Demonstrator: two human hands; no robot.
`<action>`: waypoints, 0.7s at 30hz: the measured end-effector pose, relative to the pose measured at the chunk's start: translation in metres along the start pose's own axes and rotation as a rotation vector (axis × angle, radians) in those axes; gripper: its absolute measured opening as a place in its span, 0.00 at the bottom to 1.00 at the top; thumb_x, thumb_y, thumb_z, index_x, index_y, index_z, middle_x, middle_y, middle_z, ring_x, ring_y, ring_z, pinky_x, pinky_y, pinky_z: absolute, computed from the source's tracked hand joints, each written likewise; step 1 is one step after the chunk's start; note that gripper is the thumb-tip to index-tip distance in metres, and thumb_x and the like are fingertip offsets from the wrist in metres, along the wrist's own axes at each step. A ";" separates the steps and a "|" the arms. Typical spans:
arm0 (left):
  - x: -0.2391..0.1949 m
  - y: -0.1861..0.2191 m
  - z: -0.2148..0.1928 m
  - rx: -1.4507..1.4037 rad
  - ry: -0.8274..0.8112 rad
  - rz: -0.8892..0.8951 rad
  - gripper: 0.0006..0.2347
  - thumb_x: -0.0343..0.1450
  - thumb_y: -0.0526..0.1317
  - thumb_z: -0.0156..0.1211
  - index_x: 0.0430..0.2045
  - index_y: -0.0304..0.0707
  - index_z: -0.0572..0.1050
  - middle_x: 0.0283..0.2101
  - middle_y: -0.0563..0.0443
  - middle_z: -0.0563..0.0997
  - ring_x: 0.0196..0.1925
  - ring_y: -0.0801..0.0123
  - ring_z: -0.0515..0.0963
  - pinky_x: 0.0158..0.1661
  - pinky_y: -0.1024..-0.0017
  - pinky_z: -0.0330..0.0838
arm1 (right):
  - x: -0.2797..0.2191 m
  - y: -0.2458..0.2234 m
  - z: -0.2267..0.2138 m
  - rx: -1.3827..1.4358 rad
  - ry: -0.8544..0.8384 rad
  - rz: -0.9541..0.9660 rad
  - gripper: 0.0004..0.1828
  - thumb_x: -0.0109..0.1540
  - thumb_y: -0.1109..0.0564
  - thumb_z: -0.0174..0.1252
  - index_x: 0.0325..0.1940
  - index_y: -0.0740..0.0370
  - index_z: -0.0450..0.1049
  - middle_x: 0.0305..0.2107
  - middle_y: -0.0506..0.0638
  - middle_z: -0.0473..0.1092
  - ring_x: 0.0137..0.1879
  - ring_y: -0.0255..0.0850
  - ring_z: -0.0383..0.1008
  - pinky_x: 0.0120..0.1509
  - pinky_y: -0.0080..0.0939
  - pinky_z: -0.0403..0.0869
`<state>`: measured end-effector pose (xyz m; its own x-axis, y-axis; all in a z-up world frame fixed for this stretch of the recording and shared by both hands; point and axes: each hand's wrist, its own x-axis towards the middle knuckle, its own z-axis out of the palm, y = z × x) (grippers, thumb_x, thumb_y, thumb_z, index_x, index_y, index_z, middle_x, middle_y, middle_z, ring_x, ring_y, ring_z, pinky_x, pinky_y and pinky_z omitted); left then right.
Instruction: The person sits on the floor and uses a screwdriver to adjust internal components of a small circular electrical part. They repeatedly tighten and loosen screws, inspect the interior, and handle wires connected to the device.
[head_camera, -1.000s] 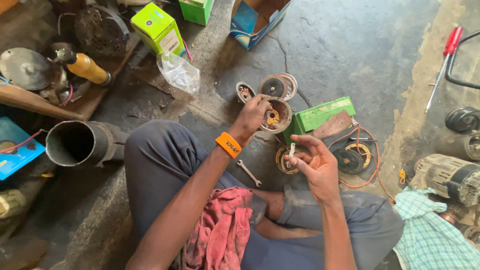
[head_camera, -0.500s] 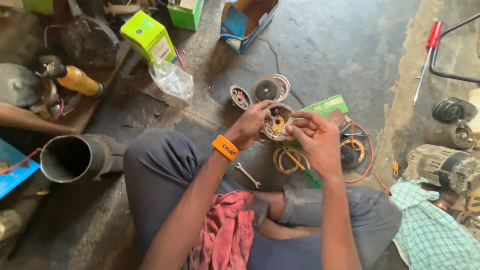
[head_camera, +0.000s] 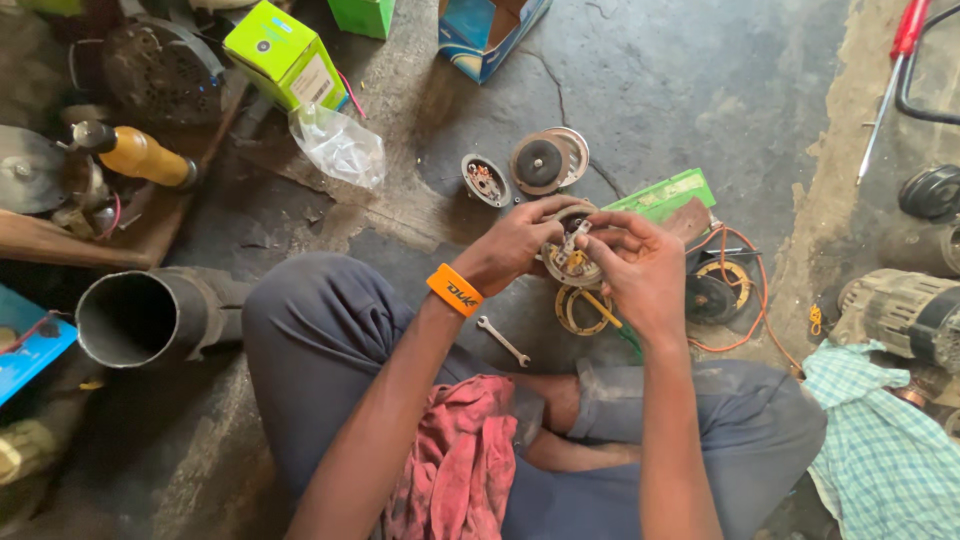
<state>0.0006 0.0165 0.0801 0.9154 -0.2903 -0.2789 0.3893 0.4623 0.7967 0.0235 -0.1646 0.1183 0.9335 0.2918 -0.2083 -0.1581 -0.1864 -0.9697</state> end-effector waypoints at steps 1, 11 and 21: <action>0.000 0.000 0.000 0.012 0.001 0.006 0.20 0.67 0.33 0.48 0.56 0.36 0.72 0.50 0.51 0.78 0.48 0.72 0.81 0.44 0.67 0.83 | 0.000 0.001 0.000 0.005 -0.001 -0.004 0.14 0.61 0.65 0.65 0.51 0.66 0.76 0.35 0.47 0.79 0.33 0.24 0.75 0.24 0.23 0.66; -0.005 -0.002 0.002 0.075 -0.031 0.088 0.17 0.70 0.38 0.61 0.54 0.35 0.74 0.48 0.52 0.79 0.47 0.74 0.81 0.43 0.70 0.82 | 0.000 0.012 -0.001 0.069 -0.022 -0.088 0.14 0.63 0.66 0.63 0.53 0.69 0.76 0.37 0.49 0.78 0.34 0.26 0.75 0.29 0.25 0.70; -0.002 -0.009 -0.004 0.138 -0.046 0.189 0.18 0.69 0.36 0.61 0.54 0.33 0.75 0.50 0.53 0.79 0.50 0.76 0.79 0.47 0.73 0.81 | 0.001 0.017 -0.001 0.084 -0.021 -0.093 0.14 0.63 0.66 0.64 0.53 0.69 0.76 0.38 0.50 0.78 0.35 0.27 0.75 0.32 0.25 0.72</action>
<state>-0.0048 0.0164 0.0715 0.9637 -0.2493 -0.0956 0.1911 0.3941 0.8990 0.0220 -0.1687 0.1017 0.9385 0.3243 -0.1184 -0.0981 -0.0783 -0.9921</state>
